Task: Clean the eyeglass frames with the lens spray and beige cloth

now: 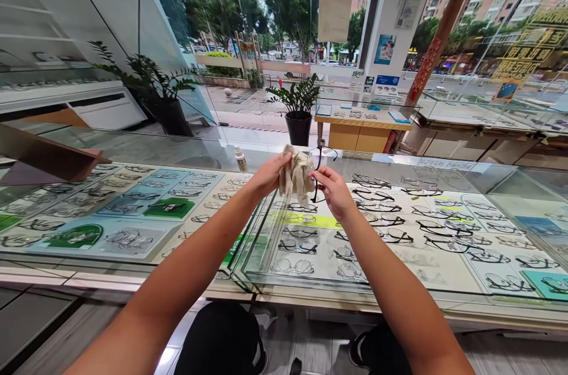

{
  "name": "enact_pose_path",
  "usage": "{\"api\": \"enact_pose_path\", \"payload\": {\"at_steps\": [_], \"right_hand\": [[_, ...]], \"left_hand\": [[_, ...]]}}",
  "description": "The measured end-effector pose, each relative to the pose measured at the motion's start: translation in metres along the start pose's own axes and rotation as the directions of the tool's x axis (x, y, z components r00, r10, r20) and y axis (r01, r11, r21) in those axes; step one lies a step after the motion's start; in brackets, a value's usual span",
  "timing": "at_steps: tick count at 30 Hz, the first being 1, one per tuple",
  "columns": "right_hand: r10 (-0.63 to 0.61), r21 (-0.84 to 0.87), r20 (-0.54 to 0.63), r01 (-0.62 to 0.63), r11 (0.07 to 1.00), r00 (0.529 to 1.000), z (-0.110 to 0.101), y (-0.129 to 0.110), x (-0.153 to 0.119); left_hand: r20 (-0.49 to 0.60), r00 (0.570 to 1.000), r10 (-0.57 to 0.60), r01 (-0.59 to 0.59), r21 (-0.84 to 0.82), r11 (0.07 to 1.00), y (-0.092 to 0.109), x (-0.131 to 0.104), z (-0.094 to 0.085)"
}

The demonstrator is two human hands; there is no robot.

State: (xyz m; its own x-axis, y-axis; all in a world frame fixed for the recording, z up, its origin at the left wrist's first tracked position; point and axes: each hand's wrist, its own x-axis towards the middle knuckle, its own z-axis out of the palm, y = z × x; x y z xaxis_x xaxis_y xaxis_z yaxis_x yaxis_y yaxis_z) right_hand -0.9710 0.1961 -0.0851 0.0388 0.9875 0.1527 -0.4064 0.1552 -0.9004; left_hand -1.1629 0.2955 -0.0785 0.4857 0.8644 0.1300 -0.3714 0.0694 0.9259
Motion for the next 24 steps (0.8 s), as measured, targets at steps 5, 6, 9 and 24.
{"api": "enact_pose_path", "payload": {"at_steps": [5, 6, 9, 24], "right_hand": [[-0.075, 0.028, -0.022, 0.076, 0.997, 0.997, -0.003, -0.009, 0.001], [-0.088, 0.038, -0.032, 0.089, 0.995, 0.996, -0.004, -0.011, 0.002], [-0.108, 0.067, -0.057, 0.111, 0.991, 0.993, -0.008, -0.014, 0.005], [0.011, 0.12, -0.068, -0.003, 0.993, 0.998, -0.013, -0.011, 0.008]], "left_hand": [[0.037, 0.999, 0.01, -0.013, 0.087, 0.996, 0.0, -0.007, 0.011], [0.045, 0.999, 0.004, -0.009, 0.11, 0.994, 0.0, -0.008, 0.011], [0.077, 0.997, -0.029, 0.013, 0.202, 0.979, -0.003, -0.009, 0.011], [0.284, 0.951, -0.124, 0.048, 0.26, 0.964, -0.018, -0.018, 0.025]]}}
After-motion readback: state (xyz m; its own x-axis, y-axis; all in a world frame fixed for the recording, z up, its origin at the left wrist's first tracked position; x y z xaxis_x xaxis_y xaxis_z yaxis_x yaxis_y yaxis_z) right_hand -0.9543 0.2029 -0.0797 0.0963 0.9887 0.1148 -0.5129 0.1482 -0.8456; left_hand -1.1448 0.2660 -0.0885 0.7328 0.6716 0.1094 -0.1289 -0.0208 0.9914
